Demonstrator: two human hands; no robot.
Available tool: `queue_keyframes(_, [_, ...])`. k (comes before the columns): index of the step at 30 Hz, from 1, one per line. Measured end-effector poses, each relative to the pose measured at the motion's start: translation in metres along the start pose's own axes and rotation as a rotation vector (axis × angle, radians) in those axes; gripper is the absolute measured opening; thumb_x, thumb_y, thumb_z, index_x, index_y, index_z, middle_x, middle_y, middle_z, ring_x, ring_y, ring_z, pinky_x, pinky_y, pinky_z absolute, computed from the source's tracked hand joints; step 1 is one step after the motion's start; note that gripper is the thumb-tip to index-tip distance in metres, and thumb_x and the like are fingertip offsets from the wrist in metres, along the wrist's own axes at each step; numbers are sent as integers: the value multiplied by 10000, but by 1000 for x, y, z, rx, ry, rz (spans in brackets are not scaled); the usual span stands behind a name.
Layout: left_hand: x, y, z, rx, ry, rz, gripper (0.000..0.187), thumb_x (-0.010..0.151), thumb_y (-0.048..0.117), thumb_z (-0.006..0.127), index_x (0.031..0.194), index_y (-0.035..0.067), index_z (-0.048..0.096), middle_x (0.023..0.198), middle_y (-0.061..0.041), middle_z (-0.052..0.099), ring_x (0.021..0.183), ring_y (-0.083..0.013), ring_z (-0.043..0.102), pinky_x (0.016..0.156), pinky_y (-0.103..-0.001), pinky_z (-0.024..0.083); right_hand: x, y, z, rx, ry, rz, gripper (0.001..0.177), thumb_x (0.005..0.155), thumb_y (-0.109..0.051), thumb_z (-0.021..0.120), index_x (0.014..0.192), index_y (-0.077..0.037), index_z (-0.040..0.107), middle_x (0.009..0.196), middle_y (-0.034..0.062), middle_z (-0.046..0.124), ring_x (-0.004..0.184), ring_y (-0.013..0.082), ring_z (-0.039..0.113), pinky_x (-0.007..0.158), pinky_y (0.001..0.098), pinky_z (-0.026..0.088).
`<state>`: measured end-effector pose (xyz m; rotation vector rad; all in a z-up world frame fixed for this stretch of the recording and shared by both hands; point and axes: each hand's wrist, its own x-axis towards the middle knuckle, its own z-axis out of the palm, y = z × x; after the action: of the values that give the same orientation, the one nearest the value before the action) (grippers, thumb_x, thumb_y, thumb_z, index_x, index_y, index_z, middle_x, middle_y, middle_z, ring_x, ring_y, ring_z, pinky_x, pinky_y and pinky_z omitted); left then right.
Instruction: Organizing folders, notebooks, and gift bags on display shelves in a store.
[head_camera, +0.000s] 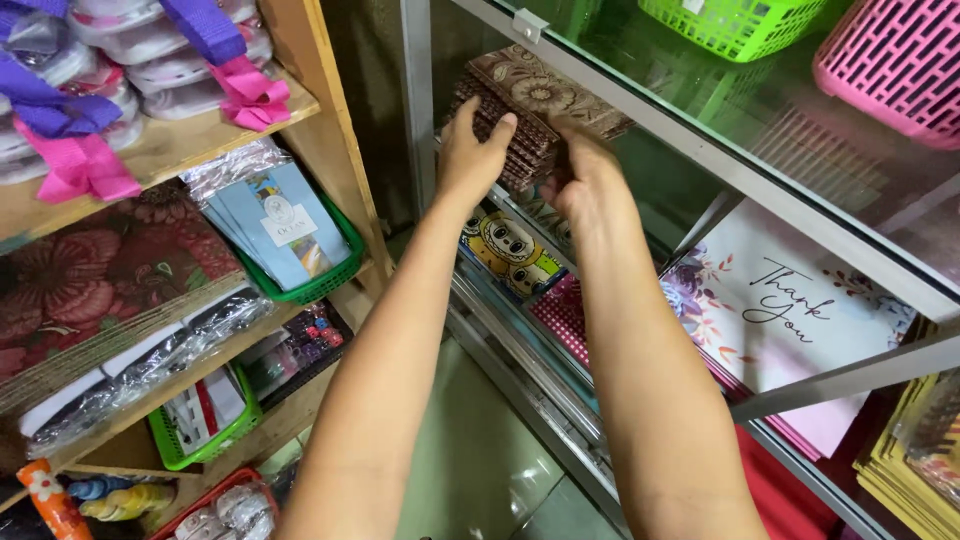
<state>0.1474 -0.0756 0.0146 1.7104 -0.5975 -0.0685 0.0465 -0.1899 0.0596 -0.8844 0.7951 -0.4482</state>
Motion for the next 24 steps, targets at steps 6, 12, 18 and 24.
queue_keyframes(6, [-25,43,-21,-423,80,-276,817,818,480,736,1460,129,373,1419,-167,496,1236,-313,573,995,-506,503,4,4,17,-65,-48,-68,207,921,-292,684,1067,-147,701,945,72,757,822,243,712,703,469,550])
queue_keyframes(12, [-20,37,-26,-823,-23,-394,805,720,507,828,1344,126,491,1356,-149,603,1155,-284,617,921,-535,518,10,6,12,103,-169,-70,170,916,-226,651,1054,-133,685,950,60,737,851,249,705,733,487,574])
queue_keyframes(18, [-39,57,-45,-944,-148,-510,1055,634,686,737,1503,184,415,1412,-150,512,1215,-353,533,969,-510,497,-4,16,-3,308,-202,-145,201,932,-196,571,1063,-84,676,1001,116,747,931,302,719,857,515,595])
queue_keyframes(24, [-112,33,-109,-1194,-216,-658,1214,710,837,621,1544,26,275,1513,-275,437,1368,-414,474,1096,-540,442,-128,53,-44,433,-197,-131,156,968,-191,572,1069,-72,582,1108,143,699,1045,332,702,949,579,597])
